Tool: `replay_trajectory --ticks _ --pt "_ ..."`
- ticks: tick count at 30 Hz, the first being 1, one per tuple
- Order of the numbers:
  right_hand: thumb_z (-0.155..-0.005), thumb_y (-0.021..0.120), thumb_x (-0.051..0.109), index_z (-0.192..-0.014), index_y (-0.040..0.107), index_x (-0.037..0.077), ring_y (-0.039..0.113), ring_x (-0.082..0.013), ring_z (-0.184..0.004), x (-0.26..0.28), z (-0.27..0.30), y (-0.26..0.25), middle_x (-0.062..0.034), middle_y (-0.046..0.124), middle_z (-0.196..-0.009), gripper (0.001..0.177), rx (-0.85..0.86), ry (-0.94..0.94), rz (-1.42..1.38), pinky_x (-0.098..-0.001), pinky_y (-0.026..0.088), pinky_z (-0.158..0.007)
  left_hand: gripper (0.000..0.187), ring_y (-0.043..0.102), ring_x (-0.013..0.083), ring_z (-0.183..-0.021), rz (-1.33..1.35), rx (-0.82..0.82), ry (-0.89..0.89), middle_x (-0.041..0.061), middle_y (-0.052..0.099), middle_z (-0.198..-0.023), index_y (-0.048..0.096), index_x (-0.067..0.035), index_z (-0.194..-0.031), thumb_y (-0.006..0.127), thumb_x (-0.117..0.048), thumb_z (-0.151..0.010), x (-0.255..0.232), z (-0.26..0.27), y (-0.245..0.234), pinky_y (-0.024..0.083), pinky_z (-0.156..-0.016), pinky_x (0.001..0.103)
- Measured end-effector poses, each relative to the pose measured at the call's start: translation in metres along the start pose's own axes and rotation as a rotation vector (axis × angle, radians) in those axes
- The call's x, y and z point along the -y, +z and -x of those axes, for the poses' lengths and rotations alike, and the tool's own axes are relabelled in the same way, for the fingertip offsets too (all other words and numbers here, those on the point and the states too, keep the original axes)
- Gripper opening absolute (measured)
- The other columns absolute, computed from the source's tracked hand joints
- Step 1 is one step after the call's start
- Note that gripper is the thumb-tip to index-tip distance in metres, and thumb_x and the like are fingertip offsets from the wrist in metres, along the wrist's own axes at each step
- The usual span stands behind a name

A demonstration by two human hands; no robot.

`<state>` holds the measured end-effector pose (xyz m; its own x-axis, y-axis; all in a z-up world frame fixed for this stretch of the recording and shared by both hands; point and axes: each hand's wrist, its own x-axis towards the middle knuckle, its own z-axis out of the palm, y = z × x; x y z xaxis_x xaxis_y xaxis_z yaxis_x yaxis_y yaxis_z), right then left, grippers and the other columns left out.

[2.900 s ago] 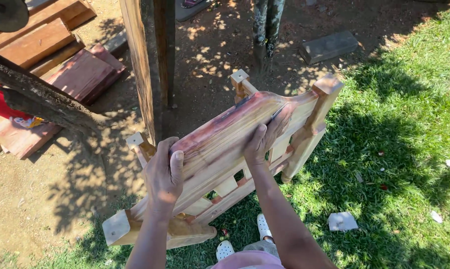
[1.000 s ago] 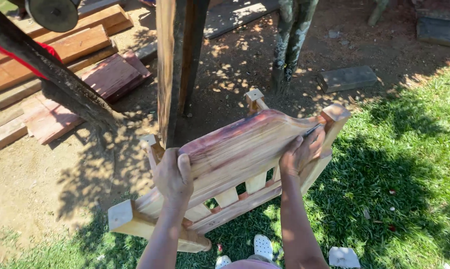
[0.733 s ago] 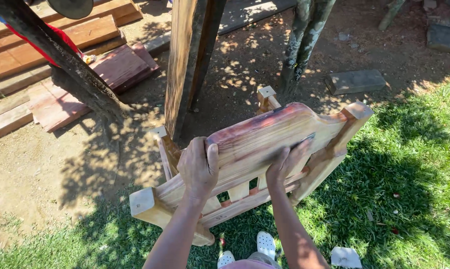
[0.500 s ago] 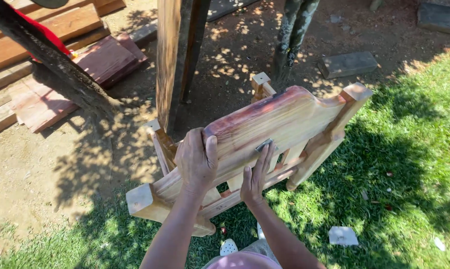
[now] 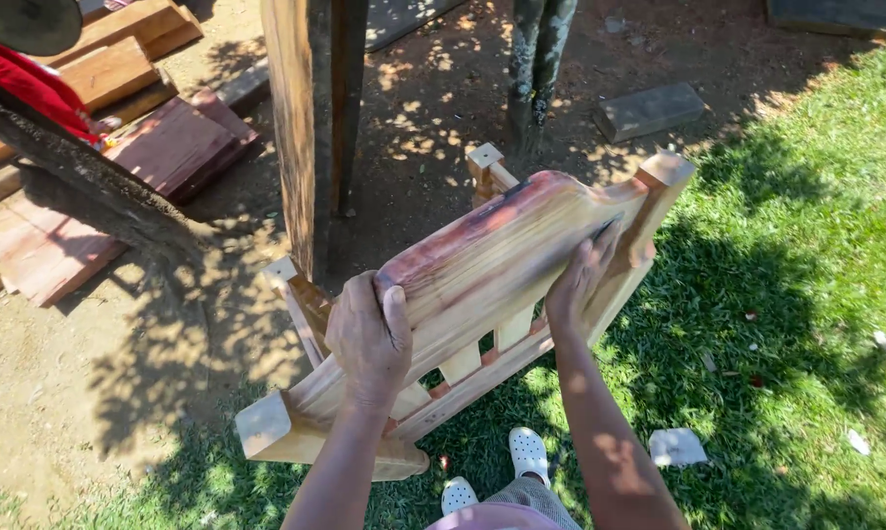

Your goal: Sand ing a wood en chair b ackrest wi th sandpa per.

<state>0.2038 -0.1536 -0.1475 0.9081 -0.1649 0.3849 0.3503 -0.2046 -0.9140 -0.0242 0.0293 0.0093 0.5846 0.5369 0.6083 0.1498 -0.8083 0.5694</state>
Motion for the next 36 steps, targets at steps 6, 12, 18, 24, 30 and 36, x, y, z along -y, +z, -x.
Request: replay_trajectory --ticks 6,12,18,24,30,36 --pt "-0.112 0.03 0.046 -0.167 0.006 0.003 0.002 -0.0406 -0.163 0.015 0.071 0.003 -0.0236 0.0 -0.175 0.074 0.212 -0.228 0.124 -0.0493 0.004 -0.132 0.031 0.065 0.0335 -0.083 0.054 0.004 0.009 0.014 0.063 -0.089 0.06 -0.005 -0.107 0.054 -0.036 -0.105 -0.007 -0.003 -0.003 0.05 -0.074 0.045" --pt "-0.114 0.033 0.059 -0.168 0.0 0.006 0.012 -0.0349 -0.166 -0.056 -0.05 0.004 -0.0182 0.002 -0.178 0.083 -0.02 -0.016 -0.219 -0.0457 0.014 -0.133 0.038 0.063 0.0336 -0.08 0.001 0.028 0.031 0.014 0.059 -0.084 0.057 -0.006 -0.101 0.05 -0.042 -0.107 0.0 0.0 0.002 0.048 -0.071 0.046" --pt "-0.11 0.034 0.063 -0.168 0.005 0.007 0.02 -0.0357 -0.164 -0.069 0.003 0.037 -0.0197 0.013 -0.176 0.085 0.038 0.062 -0.446 -0.0481 0.017 -0.134 0.039 0.063 0.033 -0.079 -0.004 -0.01 0.043 0.012 0.06 -0.084 0.057 -0.007 -0.096 0.05 -0.044 -0.107 0.0 0.0 0.005 0.048 -0.071 0.047" --pt "-0.11 0.017 0.062 -0.169 0.001 0.013 -0.005 -0.0383 -0.165 0.086 0.125 0.019 -0.0189 -0.001 -0.177 0.078 0.299 -0.47 0.162 -0.0574 0.0 -0.135 0.037 0.063 0.0321 -0.08 0.02 -0.032 0.077 0.012 0.059 -0.085 0.056 -0.006 -0.099 0.053 -0.042 -0.107 0.001 -0.001 0.003 0.049 -0.072 0.045" --pt "-0.102 0.024 0.075 -0.168 -0.002 0.01 0.009 -0.0396 -0.165 -0.003 -0.008 0.022 -0.0222 0.003 -0.176 0.096 0.082 -0.146 -0.214 -0.0562 0.009 -0.134 0.036 0.062 0.0325 -0.079 0.026 -0.022 0.075 0.012 0.059 -0.084 0.056 -0.007 -0.096 0.055 -0.042 -0.106 -0.002 -0.001 0.002 0.049 -0.072 0.046" --pt "-0.109 0.022 0.072 -0.17 0.005 0.006 0.012 -0.0433 -0.167 0.007 -0.024 0.033 -0.0258 0.01 -0.178 0.091 0.105 -0.157 -0.338 -0.058 0.01 -0.138 0.037 0.063 0.0317 -0.079 0.025 0.011 0.06 0.011 0.059 -0.084 0.056 -0.007 -0.097 0.055 -0.042 -0.105 -0.001 -0.001 0.001 0.048 -0.071 0.046"
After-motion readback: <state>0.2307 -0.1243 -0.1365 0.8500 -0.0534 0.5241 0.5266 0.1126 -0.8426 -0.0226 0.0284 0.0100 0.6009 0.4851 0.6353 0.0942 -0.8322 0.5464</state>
